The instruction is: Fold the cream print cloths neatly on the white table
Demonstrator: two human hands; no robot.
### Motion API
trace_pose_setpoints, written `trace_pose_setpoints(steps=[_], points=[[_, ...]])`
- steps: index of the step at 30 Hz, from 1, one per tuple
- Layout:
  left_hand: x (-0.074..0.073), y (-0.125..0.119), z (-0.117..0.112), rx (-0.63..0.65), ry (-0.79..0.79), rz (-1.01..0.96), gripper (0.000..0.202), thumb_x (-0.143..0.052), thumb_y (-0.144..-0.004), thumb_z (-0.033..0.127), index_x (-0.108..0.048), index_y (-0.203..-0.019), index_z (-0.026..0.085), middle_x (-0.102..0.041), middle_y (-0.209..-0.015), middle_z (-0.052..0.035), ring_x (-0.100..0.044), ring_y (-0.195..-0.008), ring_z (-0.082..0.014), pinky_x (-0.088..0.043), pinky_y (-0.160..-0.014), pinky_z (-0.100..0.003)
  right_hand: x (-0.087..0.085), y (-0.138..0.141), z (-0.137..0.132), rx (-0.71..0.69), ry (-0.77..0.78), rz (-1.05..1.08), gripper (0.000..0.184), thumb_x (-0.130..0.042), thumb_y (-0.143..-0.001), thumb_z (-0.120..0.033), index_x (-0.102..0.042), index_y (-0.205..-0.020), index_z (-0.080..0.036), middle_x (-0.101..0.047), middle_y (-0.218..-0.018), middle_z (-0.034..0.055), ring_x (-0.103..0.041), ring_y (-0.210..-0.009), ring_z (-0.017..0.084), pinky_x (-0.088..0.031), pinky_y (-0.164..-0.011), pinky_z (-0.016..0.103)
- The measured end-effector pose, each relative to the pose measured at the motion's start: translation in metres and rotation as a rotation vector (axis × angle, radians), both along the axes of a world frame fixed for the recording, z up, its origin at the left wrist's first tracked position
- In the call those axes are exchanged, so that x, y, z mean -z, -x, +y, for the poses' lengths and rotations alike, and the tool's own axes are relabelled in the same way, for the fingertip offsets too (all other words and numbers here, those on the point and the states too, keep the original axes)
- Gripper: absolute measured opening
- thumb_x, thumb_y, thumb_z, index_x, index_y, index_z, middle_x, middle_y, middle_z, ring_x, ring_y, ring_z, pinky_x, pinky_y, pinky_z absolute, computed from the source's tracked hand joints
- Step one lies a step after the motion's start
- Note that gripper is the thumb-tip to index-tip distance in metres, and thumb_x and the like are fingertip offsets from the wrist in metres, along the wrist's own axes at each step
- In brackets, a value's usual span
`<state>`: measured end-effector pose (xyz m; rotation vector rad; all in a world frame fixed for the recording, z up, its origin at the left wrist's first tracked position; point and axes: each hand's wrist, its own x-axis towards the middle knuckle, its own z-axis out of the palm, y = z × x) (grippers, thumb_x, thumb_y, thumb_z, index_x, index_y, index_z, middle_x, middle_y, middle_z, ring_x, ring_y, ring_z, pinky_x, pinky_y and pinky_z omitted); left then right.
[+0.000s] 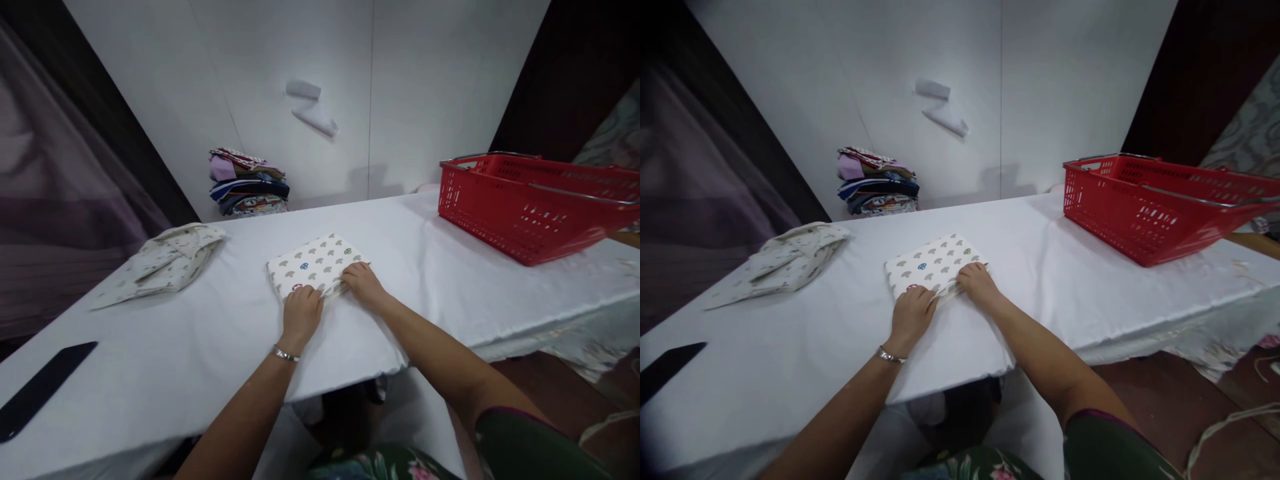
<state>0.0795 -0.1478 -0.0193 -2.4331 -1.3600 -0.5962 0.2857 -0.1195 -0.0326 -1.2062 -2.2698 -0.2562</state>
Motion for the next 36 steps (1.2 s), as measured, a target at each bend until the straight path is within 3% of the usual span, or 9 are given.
trace_pose_setpoints(steps=[7, 14, 19, 25, 31, 36], points=[[0.0, 0.001, -0.004, -0.01, 0.014, -0.032, 0.015, -0.051, -0.084, 0.025, -0.062, -0.093, 0.02, -0.057, -0.084, -0.0065, -0.051, -0.085, -0.0227, -0.037, -0.07, -0.035, -0.001, -0.004, -0.002, -0.038, 0.055, 0.08, 0.016, -0.053, -0.086, -0.015, -0.066, -0.094, -0.018, -0.064, -0.095, 0.0065, -0.052, -0.093, 0.019, -0.034, -0.083, 0.034], [-0.017, -0.022, -0.002, -0.009, 0.059, 0.068, 0.027, -0.056, -0.083, 0.03, -0.056, -0.107, 0.02, -0.055, -0.102, -0.0074, -0.048, -0.094, -0.0232, -0.037, -0.079, -0.037, 0.001, -0.003, -0.001, -0.068, 0.053, 0.122, 0.016, -0.055, -0.085, -0.013, -0.067, -0.093, -0.018, -0.064, -0.092, 0.0066, -0.052, -0.091, 0.019, -0.036, -0.082, 0.035], [-0.007, -0.034, 0.009, 0.027, 0.098, 0.116, 0.025, -0.051, -0.086, 0.024, -0.057, -0.109, 0.022, -0.055, -0.096, -0.0058, -0.048, -0.092, -0.0217, -0.038, -0.073, -0.035, 0.005, -0.017, 0.004, -0.106, -0.002, 0.259, 0.018, -0.053, -0.085, -0.015, -0.067, -0.096, -0.02, -0.065, -0.094, 0.0062, -0.054, -0.089, 0.019, -0.04, -0.081, 0.035], [0.003, -0.029, 0.011, 0.025, 0.058, 0.064, 0.026, -0.044, -0.089, 0.025, -0.059, -0.11, 0.022, -0.057, -0.095, -0.0058, -0.049, -0.087, -0.0209, -0.038, -0.072, -0.035, 0.01, -0.063, 0.014, 0.198, -0.135, 0.558, 0.025, -0.048, -0.083, -0.012, -0.069, -0.092, -0.022, -0.065, -0.09, 0.0065, -0.055, -0.087, 0.02, -0.044, -0.078, 0.037], [0.002, -0.028, 0.01, 0.042, 0.06, 0.023, 0.026, -0.047, -0.088, 0.025, -0.06, -0.111, 0.023, -0.057, -0.095, -0.0056, -0.049, -0.087, -0.0204, -0.038, -0.072, -0.034, 0.009, -0.061, 0.014, 0.094, -0.066, 0.394, 0.021, -0.053, -0.084, -0.016, -0.069, -0.094, -0.025, -0.064, -0.099, 0.0055, -0.052, -0.095, 0.021, -0.043, -0.083, 0.037], [0.003, -0.027, 0.01, 0.051, 0.051, 0.004, 0.026, -0.046, -0.088, 0.026, -0.06, -0.11, 0.021, -0.058, -0.095, -0.0059, -0.049, -0.086, -0.0205, -0.038, -0.072, -0.034, 0.01, -0.052, 0.016, 0.121, -0.017, 0.246, 0.021, -0.054, -0.084, -0.016, -0.068, -0.096, -0.025, -0.061, -0.107, 0.0068, -0.048, -0.103, 0.023, -0.04, -0.085, 0.039]])
